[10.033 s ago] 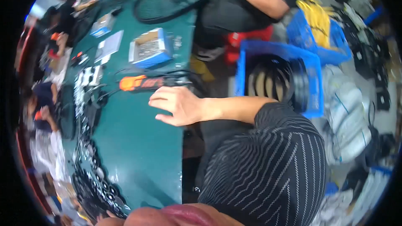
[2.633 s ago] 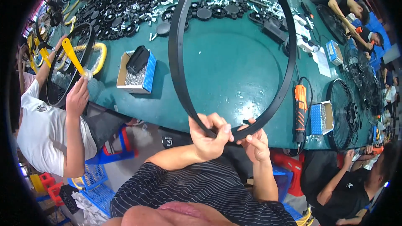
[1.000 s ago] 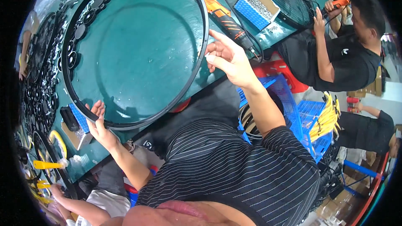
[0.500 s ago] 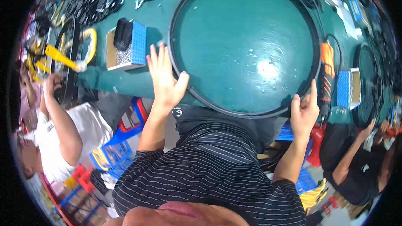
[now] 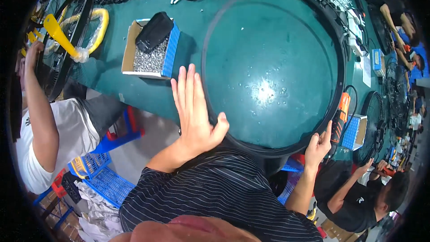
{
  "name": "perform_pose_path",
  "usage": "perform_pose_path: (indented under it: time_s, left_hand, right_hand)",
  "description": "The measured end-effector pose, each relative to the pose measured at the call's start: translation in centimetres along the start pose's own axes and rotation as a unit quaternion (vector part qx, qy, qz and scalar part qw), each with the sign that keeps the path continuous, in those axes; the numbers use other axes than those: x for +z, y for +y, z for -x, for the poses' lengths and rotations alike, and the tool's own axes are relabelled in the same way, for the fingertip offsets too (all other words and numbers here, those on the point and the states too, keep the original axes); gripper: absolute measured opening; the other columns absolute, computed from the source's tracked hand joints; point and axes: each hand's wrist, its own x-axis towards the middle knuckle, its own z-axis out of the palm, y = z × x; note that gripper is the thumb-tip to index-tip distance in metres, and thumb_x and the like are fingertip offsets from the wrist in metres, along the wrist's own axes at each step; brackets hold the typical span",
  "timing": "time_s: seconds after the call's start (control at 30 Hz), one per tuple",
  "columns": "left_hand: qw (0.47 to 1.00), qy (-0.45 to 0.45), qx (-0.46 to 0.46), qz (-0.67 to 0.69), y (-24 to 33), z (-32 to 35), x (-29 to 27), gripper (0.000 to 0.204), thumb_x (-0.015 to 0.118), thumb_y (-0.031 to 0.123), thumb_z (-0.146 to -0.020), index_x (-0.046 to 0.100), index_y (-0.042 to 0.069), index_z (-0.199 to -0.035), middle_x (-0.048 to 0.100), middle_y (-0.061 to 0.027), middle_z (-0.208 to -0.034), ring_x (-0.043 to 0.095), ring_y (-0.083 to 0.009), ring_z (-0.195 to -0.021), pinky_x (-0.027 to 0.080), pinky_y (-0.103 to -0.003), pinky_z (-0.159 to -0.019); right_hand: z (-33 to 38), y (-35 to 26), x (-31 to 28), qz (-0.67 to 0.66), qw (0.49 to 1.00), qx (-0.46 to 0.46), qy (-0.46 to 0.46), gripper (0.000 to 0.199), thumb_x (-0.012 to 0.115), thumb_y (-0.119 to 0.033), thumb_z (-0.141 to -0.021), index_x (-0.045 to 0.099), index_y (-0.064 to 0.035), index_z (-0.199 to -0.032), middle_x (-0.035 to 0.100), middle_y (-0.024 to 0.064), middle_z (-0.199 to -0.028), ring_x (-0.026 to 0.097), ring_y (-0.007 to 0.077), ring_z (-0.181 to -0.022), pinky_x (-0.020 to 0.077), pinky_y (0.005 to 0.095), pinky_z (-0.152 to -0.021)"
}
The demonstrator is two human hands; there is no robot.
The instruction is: Assembling industrial fan grilles and housings using an electric screwdriver and screws.
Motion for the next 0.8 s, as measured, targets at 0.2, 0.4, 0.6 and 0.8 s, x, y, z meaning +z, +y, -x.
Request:
perform_pose_path:
  time_s: [0.2, 0.4, 0.6, 0.8]
  left_hand:
    - [0.993, -0.093, -0.014, -0.068, -2.1, -0.4, 0.6, 0.092, 0.06, 0.016, -0.07, 0.017, -0.019, -0.144, 0.032, -0.0362, -0.145, 0.024, -0.0517, -0.141, 0.011, -0.064, -0.116]
    - [0.99, -0.095, 0.011, -0.105, -1.2, -1.5, 2.7, 0.088, 0.058, 0.017, -0.071, 0.023, -0.016, -0.145, 0.033, -0.0354, -0.146, 0.024, -0.0502, -0.141, 0.012, -0.062, -0.117]
    - [0.992, -0.065, 0.01, -0.112, -3.6, 0.4, 2.1, 0.085, 0.056, 0.016, -0.071, 0.028, -0.011, -0.147, 0.031, -0.0332, -0.15, 0.025, -0.0471, -0.142, 0.012, -0.057, -0.119]
    - [0.995, -0.048, 0.012, -0.089, -4.5, 0.6, 2.5, 0.071, 0.059, 0.028, -0.092, 0.031, -0.005, -0.148, 0.034, -0.0271, -0.152, 0.03, -0.0426, -0.141, 0.018, -0.052, -0.119]
  right_hand:
    - [0.0, -0.5, 1.2, 0.025, 0.999, -0.022, 0.015, 0.063, 0.048, 0.007, -0.083, 0.046, -0.0018, -0.145, 0.032, -0.0032, -0.067, 0.031, 0.0064, -0.056, 0.0277, 0.0255, -0.05]
    - [-0.5, -1.0, 0.2, 0.012, 0.997, 0.002, 0.08, 0.047, 0.061, -0.003, -0.087, 0.055, 0.0032, -0.132, 0.039, -0.0022, -0.061, 0.039, 0.0059, -0.054, 0.0357, 0.0247, -0.051]
    - [-2.8, -4.9, -2.1, -0.04, 0.985, -0.079, 0.151, 0.022, 0.079, -0.014, -0.077, 0.063, -0.0042, -0.088, 0.053, 0.0021, -0.056, 0.05, 0.0108, -0.046, 0.0386, 0.0271, -0.044]
    - [-3.8, -13.1, -9.3, -0.1, 0.909, -0.364, 0.179, 0.03, 0.076, -0.017, -0.075, 0.048, -0.0087, -0.067, 0.046, 0.0047, -0.064, 0.051, 0.0238, -0.05, 0.0395, 0.0357, -0.043]
